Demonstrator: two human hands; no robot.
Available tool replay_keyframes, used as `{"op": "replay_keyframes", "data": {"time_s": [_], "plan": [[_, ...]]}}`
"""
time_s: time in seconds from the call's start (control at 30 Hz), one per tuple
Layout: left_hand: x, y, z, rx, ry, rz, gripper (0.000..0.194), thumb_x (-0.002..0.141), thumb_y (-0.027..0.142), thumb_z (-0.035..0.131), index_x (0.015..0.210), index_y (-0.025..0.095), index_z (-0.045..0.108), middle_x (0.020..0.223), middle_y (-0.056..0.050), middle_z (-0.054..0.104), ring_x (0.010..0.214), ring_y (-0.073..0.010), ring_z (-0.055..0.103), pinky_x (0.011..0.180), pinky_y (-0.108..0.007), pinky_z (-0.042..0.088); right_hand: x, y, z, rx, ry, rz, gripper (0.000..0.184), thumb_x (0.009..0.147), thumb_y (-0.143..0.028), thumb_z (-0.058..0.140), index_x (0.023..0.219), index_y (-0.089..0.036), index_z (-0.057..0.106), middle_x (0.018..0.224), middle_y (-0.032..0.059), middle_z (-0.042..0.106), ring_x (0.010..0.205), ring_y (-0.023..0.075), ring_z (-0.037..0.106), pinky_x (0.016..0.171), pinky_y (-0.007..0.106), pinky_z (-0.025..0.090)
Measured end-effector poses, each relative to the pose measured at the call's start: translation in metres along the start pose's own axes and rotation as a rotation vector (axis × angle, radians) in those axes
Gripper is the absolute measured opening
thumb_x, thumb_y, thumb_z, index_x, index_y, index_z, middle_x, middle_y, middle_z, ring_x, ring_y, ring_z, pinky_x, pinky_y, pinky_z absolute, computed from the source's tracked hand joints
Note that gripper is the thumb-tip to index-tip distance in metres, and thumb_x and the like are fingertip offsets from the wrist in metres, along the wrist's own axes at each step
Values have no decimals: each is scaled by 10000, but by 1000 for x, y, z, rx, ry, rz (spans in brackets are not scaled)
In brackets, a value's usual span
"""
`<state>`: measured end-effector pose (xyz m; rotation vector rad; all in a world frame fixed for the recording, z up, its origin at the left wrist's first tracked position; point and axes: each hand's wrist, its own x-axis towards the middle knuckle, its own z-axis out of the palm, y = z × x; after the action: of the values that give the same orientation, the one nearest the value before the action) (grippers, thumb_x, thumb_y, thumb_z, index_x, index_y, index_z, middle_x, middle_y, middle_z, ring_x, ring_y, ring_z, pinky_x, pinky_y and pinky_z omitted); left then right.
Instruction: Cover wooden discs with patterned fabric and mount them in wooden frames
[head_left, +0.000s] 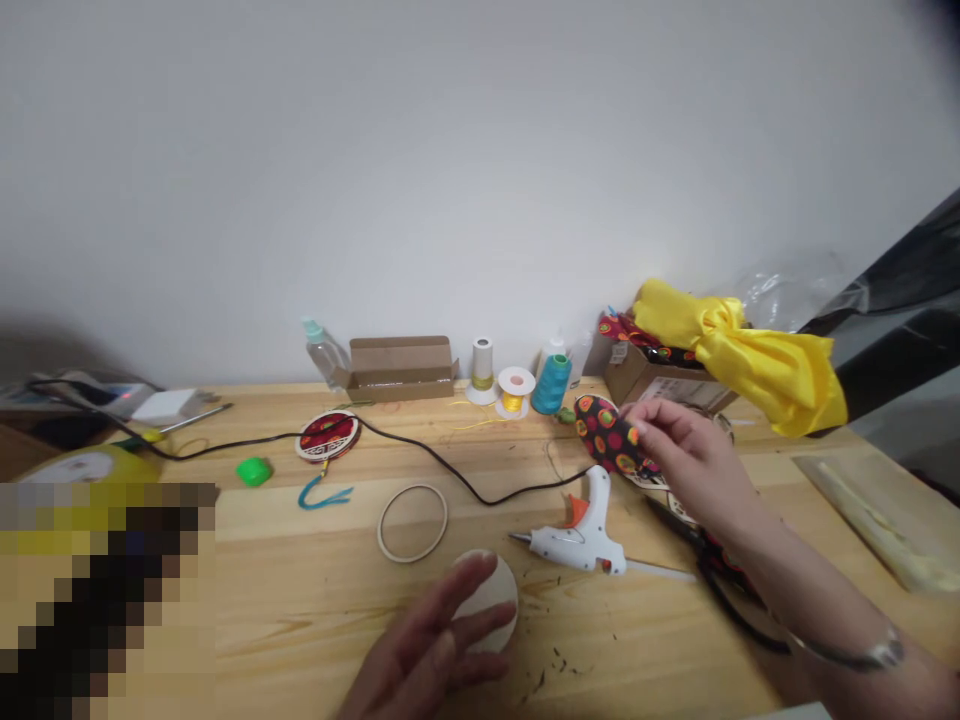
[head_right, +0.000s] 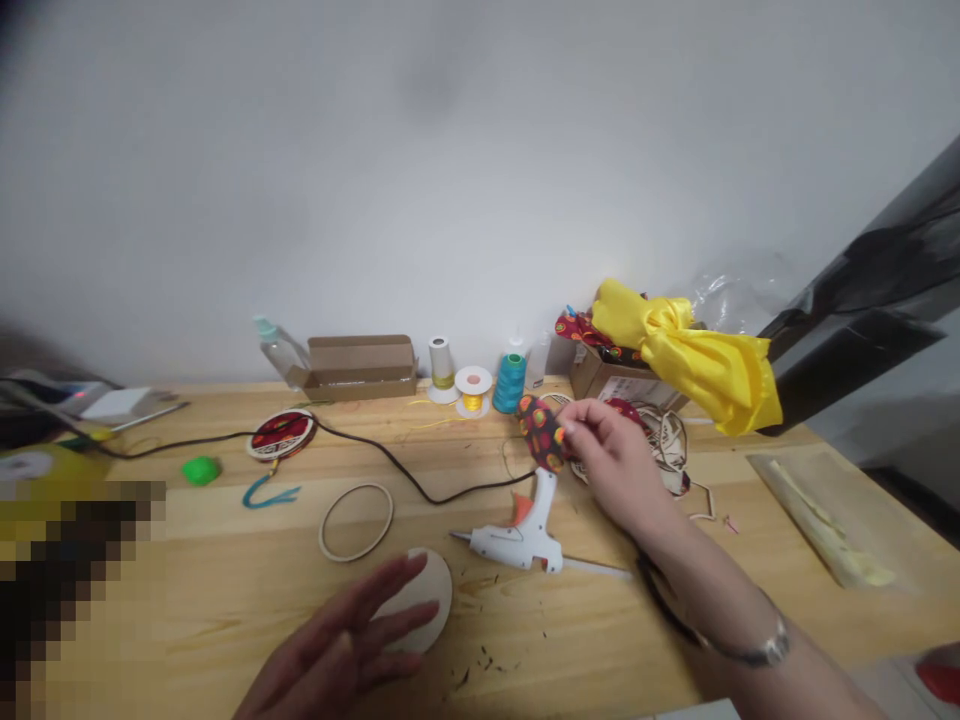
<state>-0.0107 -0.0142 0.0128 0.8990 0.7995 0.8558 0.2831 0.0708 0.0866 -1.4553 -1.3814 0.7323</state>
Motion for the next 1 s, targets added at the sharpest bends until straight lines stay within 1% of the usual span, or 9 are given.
{"op": "replay_keyframes", "data": {"time_s": [0.07, 0.1, 0.2, 0.27, 0.33, 0.43, 0.53, 0.67, 1.0], "plan": [[5, 14, 9, -263, -110, -98, 561, 808, 644, 525, 1273, 331, 562, 1490, -61, 414, 1226, -325, 536, 931, -482, 493, -27, -19, 22, -165, -54, -261, 131, 865, -257, 504, 759, -219, 570, 768, 24, 627, 727, 152, 590, 665, 269, 496], [8, 21, 13, -360, -149, -126, 609, 817, 680, 465, 1284, 298, 554, 1492, -80, 406, 1251, -330, 508, 964, -496, 460, -41, -26, 33, -208, -133, -364, 151, 886, -211, 467, 776, -228, 569, 809, 30, 642, 758, 151, 605, 691, 269, 510], [13, 32, 22, -548, -223, -126, 717, 884, 676, 269, 1288, 145, 532, 1371, -183, 517, 1222, -320, 524, 995, -500, 416, -79, -30, 56, -260, -492, -590, 243, 887, -120, 448, 1040, -254, 581, 1128, 59, 651, 1021, 159, 622, 841, 269, 532], [13, 31, 23, -611, -219, -115, 758, 910, 651, 167, 1306, 95, 496, 1342, -208, 531, 1219, -313, 519, 1003, -502, 401, -95, -23, 64, -266, -527, -645, 365, 876, -99, 466, 1196, -266, 522, 1242, 64, 610, 1134, 166, 580, 923, 285, 511], [11, 28, 21, -643, -197, -99, 758, 921, 631, 133, 1323, 86, 473, 1347, -211, 527, 1207, -297, 525, 989, -483, 414, -102, -13, 67, -241, -405, -593, 345, 881, -103, 471, 1173, -277, 532, 1172, 52, 641, 1091, 163, 603, 901, 285, 525], [8, 23, 17, -650, -167, -78, 724, 932, 612, 151, 1339, 97, 458, 1364, -207, 519, 1214, -295, 519, 983, -482, 418, -103, -2, 70, -208, -198, -436, 218, 899, -146, 475, 1035, -277, 583, 989, 32, 673, 913, 154, 653, 765, 265, 557], [6, 21, 14, -649, -164, -69, 714, 932, 611, 173, 1323, 97, 479, 1351, -206, 535, 1214, -309, 520, 996, -505, 403, -102, 3, 71, -192, -112, -314, 162, 905, -194, 485, 1000, -258, 601, 859, 21, 656, 702, 132, 640, 615, 244, 543], [8, 20, 14, -659, -161, -65, 717, 934, 607, 178, 1321, 86, 482, 1343, -212, 542, 1199, -311, 530, 1001, -513, 397, -104, 9, 72, -100, -119, -159, 157, 916, -246, 475, 992, -227, 610, 751, 6, 623, 541, 106, 575, 514, 230, 504], [7, 19, 15, -693, -147, -70, 695, 944, 580, 203, 1315, 69, 493, 1353, -240, 521, 1194, -338, 530, 963, -505, 423, -108, 12, 78, 74, -212, 111, 262, 916, -397, 477, 990, -199, 632, 633, -8, 583, 490, 109, 545, 469, 230, 472]]}}
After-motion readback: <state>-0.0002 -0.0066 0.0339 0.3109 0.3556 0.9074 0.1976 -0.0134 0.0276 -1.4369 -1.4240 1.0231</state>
